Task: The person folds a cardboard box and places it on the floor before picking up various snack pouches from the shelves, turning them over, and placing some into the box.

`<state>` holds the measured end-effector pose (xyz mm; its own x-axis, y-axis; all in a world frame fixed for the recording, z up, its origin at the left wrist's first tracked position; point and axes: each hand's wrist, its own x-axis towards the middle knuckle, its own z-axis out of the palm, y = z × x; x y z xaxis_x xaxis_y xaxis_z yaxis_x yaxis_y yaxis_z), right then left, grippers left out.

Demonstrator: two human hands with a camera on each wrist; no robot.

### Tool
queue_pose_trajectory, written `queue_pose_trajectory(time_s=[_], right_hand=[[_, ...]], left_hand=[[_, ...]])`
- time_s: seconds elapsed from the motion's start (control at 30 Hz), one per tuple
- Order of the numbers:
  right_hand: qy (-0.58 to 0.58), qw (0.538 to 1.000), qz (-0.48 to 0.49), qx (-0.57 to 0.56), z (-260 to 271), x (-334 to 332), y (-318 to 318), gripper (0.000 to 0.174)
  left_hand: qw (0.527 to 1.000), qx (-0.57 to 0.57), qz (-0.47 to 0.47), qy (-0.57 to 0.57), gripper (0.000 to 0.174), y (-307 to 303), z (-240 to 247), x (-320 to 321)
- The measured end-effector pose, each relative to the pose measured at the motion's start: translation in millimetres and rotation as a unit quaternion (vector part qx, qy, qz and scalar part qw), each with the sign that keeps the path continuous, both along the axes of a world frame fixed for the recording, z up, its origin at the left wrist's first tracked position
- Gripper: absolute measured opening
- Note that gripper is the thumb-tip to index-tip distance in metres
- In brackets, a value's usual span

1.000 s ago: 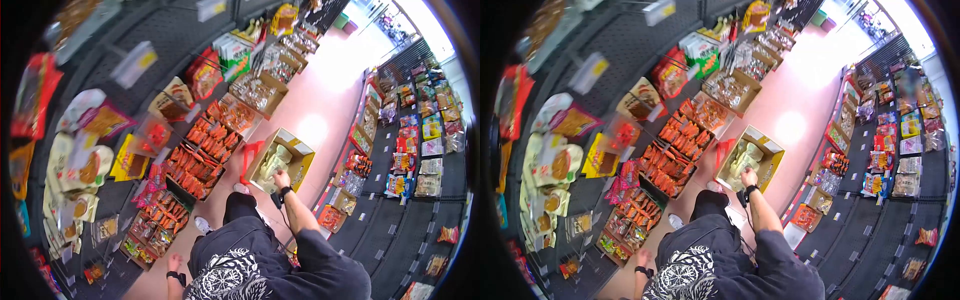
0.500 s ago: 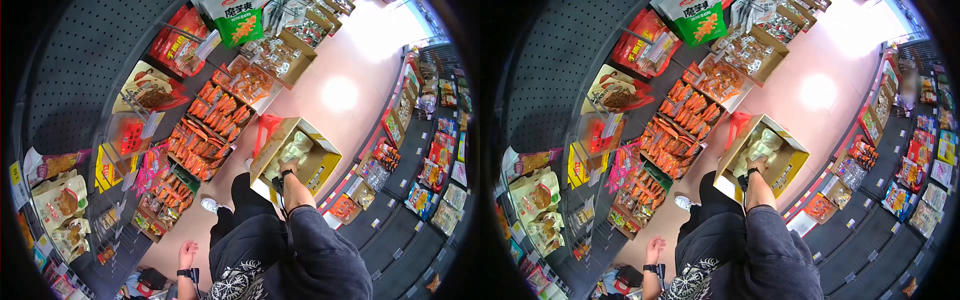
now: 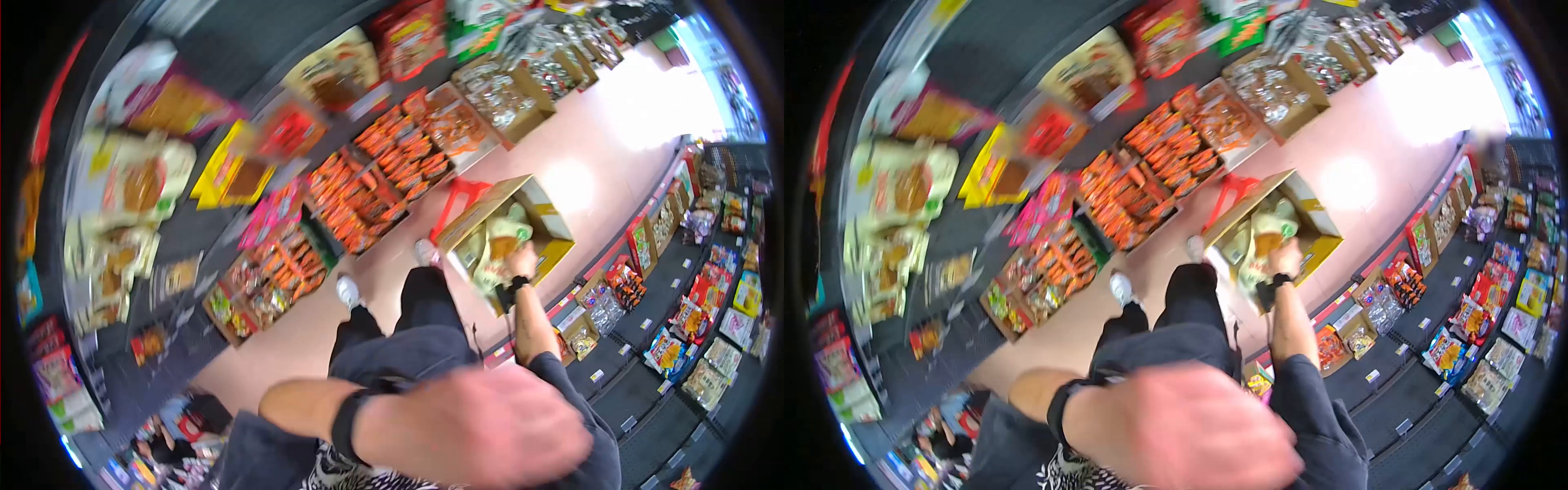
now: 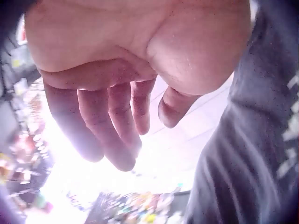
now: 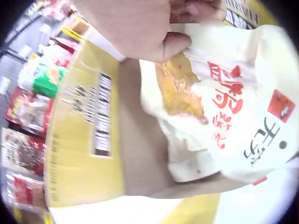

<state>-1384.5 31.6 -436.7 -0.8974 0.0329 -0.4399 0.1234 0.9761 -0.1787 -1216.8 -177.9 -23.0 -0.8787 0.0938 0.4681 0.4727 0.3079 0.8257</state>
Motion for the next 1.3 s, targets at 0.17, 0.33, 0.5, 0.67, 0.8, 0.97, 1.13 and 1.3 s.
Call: queue_pose_trajectory(time_s=[0.17, 0.33, 0.5, 0.67, 0.8, 0.97, 1.13, 1.3], right_hand=[[0.101, 0.97, -0.061, -0.214, 141.7, 47.5, -8.4, 0.032], [0.036, 0.812, -0.178, -0.555, 211.0, 128.9, -30.6, 0.031], [-0.112, 0.709, -0.078, -0.692, 265.9, 223.0, -134.1, 0.037], [-0.183, 0.683, 0.134, -0.694, 336.2, 305.9, -228.7, 0.04], [-0.023, 0.793, 0.357, -0.492, 346.2, 350.4, -267.9, 0.035], [0.132, 0.629, 0.645, -0.414, 348.3, 415.6, -295.5, 0.024], [0.158, 0.469, 0.789, -0.365, 368.2, 460.1, -290.2, 0.018], [0.166, 0.42, 0.747, -0.489, 403.3, 468.1, -298.6, 0.023]], left_hand=[[0.979, 0.092, -0.025, 0.18, 0.044, -2.2, 88.1, 78.3], [0.951, -0.013, 0.097, 0.293, 0.028, -39.1, 99.1, 204.1], [0.933, -0.061, 0.228, 0.27, 0.035, -71.2, 131.8, 306.9], [0.887, -0.128, 0.288, 0.338, 0.033, -78.2, 153.7, 352.5], [0.96, -0.144, -0.046, 0.235, 0.018, -163.0, 146.9, 434.3], [0.85, -0.288, 0.441, -0.009, 0.051, -165.4, 48.9, 452.4], [0.815, -0.27, 0.413, -0.304, 0.057, -155.4, -67.6, 485.6], [0.799, -0.126, 0.522, -0.272, 0.032, -144.9, -104.0, 510.8]])
